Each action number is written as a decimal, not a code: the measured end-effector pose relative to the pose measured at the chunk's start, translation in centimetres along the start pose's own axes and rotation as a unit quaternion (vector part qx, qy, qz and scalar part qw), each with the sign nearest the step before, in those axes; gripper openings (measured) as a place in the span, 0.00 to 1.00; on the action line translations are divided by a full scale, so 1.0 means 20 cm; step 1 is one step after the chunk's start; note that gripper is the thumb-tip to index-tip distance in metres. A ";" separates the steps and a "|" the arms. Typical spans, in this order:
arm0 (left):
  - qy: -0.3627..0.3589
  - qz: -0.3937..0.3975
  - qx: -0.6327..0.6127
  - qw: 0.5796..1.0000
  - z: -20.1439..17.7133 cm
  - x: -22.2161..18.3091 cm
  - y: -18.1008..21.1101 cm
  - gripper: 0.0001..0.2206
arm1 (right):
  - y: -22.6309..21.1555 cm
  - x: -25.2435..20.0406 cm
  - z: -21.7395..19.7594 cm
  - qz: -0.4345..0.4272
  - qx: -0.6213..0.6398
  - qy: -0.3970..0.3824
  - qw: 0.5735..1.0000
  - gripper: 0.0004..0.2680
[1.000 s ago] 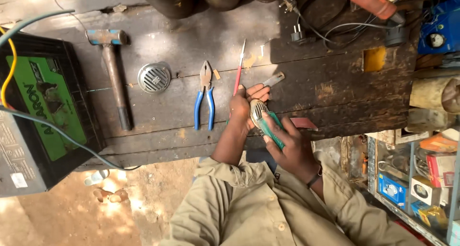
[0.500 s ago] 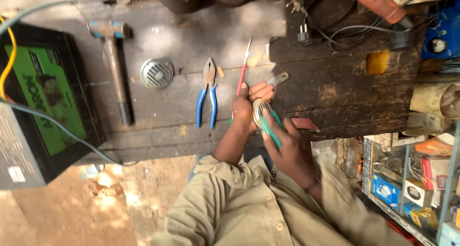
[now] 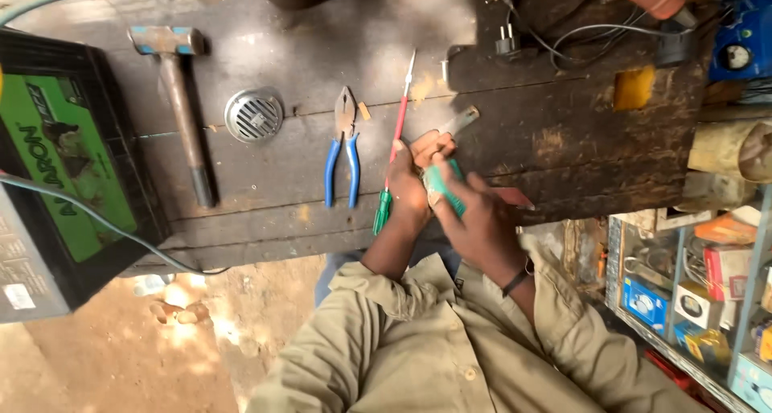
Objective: Cleaning motorcycle horn parts using a wire brush and other tools at a workbench.
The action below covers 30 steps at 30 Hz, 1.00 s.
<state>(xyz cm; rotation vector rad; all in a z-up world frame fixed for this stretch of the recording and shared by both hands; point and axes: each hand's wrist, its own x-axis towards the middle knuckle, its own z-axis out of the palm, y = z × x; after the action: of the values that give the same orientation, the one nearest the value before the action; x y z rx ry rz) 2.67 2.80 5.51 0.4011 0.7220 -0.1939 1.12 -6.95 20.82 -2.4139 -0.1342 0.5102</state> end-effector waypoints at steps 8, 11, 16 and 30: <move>0.010 0.060 0.043 0.997 -0.08 0.11 -0.08 0.34 | 0.03 0.09 0.05 0.006 0.034 0.081 0.996 0.21; 0.034 0.032 0.051 0.998 0.04 -0.02 0.00 0.35 | -0.02 -0.07 0.01 0.011 0.032 0.062 0.997 0.21; 0.009 0.044 0.073 0.996 -0.08 0.07 -0.05 0.36 | -0.05 0.05 0.00 0.019 0.008 0.045 0.999 0.22; -0.019 0.023 0.098 0.995 -0.06 0.01 -0.01 0.35 | 0.06 0.13 0.07 0.047 -0.030 0.042 0.998 0.21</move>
<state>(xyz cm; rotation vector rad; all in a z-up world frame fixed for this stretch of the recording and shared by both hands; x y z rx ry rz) 2.09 3.03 4.43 0.5988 0.6570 -0.2289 2.86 -6.41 18.20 -2.5047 0.0020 0.4516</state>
